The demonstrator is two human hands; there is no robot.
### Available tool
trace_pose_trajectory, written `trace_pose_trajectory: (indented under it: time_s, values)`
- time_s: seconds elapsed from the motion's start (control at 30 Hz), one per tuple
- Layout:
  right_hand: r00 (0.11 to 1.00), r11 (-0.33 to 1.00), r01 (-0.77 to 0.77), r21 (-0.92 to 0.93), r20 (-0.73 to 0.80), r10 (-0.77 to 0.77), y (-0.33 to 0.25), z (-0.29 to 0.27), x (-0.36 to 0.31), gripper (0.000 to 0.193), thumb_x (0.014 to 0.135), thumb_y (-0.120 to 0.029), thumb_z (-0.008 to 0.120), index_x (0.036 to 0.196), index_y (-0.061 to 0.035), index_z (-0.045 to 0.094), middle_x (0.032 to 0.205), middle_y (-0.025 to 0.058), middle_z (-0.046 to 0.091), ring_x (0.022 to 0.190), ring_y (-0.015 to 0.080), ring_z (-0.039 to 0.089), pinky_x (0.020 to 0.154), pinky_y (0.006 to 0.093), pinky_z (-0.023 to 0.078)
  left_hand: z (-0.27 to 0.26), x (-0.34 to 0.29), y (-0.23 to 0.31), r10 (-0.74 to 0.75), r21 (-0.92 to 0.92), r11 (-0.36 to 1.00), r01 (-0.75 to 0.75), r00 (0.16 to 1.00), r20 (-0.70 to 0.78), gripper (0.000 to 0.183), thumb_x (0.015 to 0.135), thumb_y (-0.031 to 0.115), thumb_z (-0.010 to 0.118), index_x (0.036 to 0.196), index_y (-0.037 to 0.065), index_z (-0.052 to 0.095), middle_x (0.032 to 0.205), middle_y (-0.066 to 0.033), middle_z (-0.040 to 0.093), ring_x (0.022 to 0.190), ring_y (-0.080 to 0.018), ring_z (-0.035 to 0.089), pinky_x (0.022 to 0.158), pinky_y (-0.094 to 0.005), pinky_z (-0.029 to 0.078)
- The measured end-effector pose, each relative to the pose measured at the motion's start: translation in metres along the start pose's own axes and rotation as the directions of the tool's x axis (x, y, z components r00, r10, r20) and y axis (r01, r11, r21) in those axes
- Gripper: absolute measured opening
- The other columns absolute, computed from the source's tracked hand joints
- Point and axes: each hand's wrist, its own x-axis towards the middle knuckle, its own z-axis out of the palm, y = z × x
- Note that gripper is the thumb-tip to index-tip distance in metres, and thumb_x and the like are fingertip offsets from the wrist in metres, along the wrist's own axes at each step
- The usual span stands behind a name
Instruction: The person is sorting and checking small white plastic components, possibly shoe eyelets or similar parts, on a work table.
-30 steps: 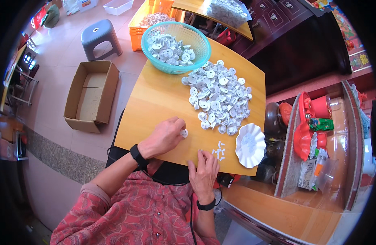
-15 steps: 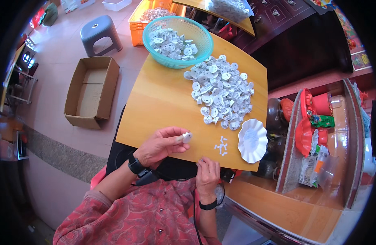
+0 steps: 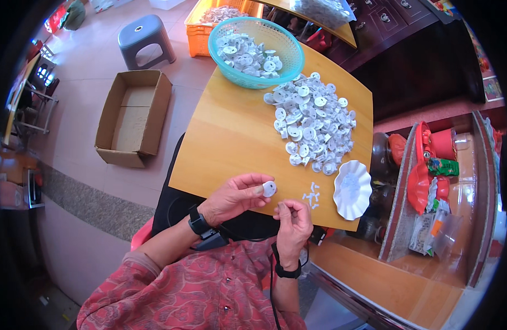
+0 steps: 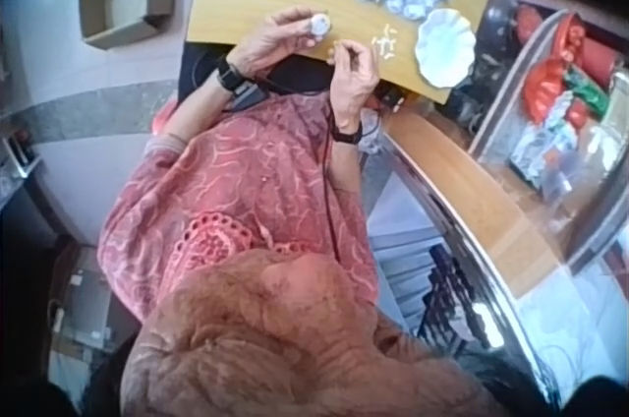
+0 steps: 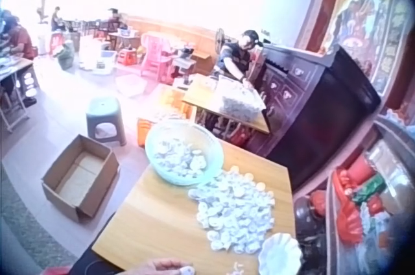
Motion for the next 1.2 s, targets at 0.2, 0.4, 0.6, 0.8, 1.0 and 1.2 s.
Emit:
trace_pose_trajectory:
  time_s: [0.2, 0.4, 0.6, 0.8, 1.0, 1.2]
  values:
    - [0.997, 0.993, 0.071, -0.092, 0.041, -0.067, -0.004, 0.012, 0.005, 0.008, 0.092, 0.000, 0.066, 0.100, 0.0027, 0.065, 0.092, 0.0040, 0.059, 0.073, 0.0090, 0.060, 0.061, 0.0219, 0.051, -0.003, 0.001, -0.004, 0.024, 0.007, 1.000, -0.025, 0.999, 0.029, 0.039, 0.096, 0.013, 0.065, 0.131, 0.000, 0.056, 0.119, -0.0080, 0.063, 0.106, -0.0172, 0.063, 0.091, -0.0322, 0.054]
    - [0.987, 0.968, 0.159, -0.196, 0.067, -0.149, -0.007, 0.014, 0.006, 0.014, 0.093, 0.001, 0.063, 0.107, 0.0017, 0.068, 0.094, 0.0054, 0.059, 0.076, 0.0099, 0.061, 0.061, 0.0220, 0.051, -0.007, 0.002, -0.009, 0.030, 0.013, 0.999, -0.031, 0.998, 0.055, 0.038, 0.095, 0.012, 0.065, 0.131, 0.001, 0.057, 0.120, -0.0081, 0.063, 0.108, -0.0175, 0.062, 0.094, -0.0337, 0.053]
    - [0.986, 0.959, 0.165, -0.229, 0.058, -0.156, 0.001, 0.013, 0.006, 0.019, 0.095, 0.001, 0.060, 0.114, 0.0039, 0.062, 0.094, 0.0050, 0.059, 0.076, 0.0090, 0.061, 0.063, 0.0220, 0.052, -0.004, 0.003, -0.010, 0.032, 0.026, 0.999, -0.033, 0.998, 0.046, 0.037, 0.095, 0.009, 0.066, 0.130, 0.001, 0.057, 0.121, -0.0083, 0.064, 0.109, -0.0177, 0.063, 0.096, -0.0334, 0.054]
    - [1.000, 0.997, 0.000, -0.072, -0.006, 0.000, 0.001, 0.014, 0.003, 0.025, 0.091, -0.003, 0.067, 0.114, 0.0025, 0.060, 0.086, 0.0077, 0.065, 0.074, 0.0133, 0.064, 0.064, 0.0273, 0.053, -0.002, 0.001, -0.008, 0.035, 0.088, 0.995, -0.037, 0.999, 0.020, 0.036, 0.094, 0.006, 0.065, 0.129, 0.000, 0.058, 0.120, -0.0084, 0.065, 0.108, -0.0168, 0.064, 0.098, -0.0333, 0.053]
    - [1.000, 0.992, 0.015, -0.124, 0.004, -0.015, -0.001, 0.013, 0.003, 0.025, 0.091, -0.003, 0.067, 0.114, 0.0028, 0.059, 0.084, 0.0075, 0.066, 0.073, 0.0131, 0.065, 0.064, 0.0270, 0.053, -0.003, 0.003, -0.011, 0.049, 0.132, 0.990, -0.053, 0.998, 0.030, 0.036, 0.094, 0.006, 0.065, 0.129, 0.000, 0.058, 0.121, -0.0090, 0.065, 0.109, -0.0170, 0.064, 0.098, -0.0335, 0.053]
    - [1.000, 0.992, 0.015, -0.121, 0.026, -0.012, -0.003, 0.012, 0.003, 0.025, 0.090, -0.003, 0.068, 0.113, 0.0029, 0.060, 0.084, 0.0074, 0.066, 0.072, 0.0129, 0.065, 0.064, 0.0269, 0.053, -0.005, 0.003, -0.013, 0.053, 0.164, 0.985, -0.057, 0.998, 0.029, 0.036, 0.094, 0.005, 0.065, 0.129, -0.001, 0.058, 0.121, -0.0095, 0.065, 0.109, -0.0173, 0.064, 0.098, -0.0332, 0.053]
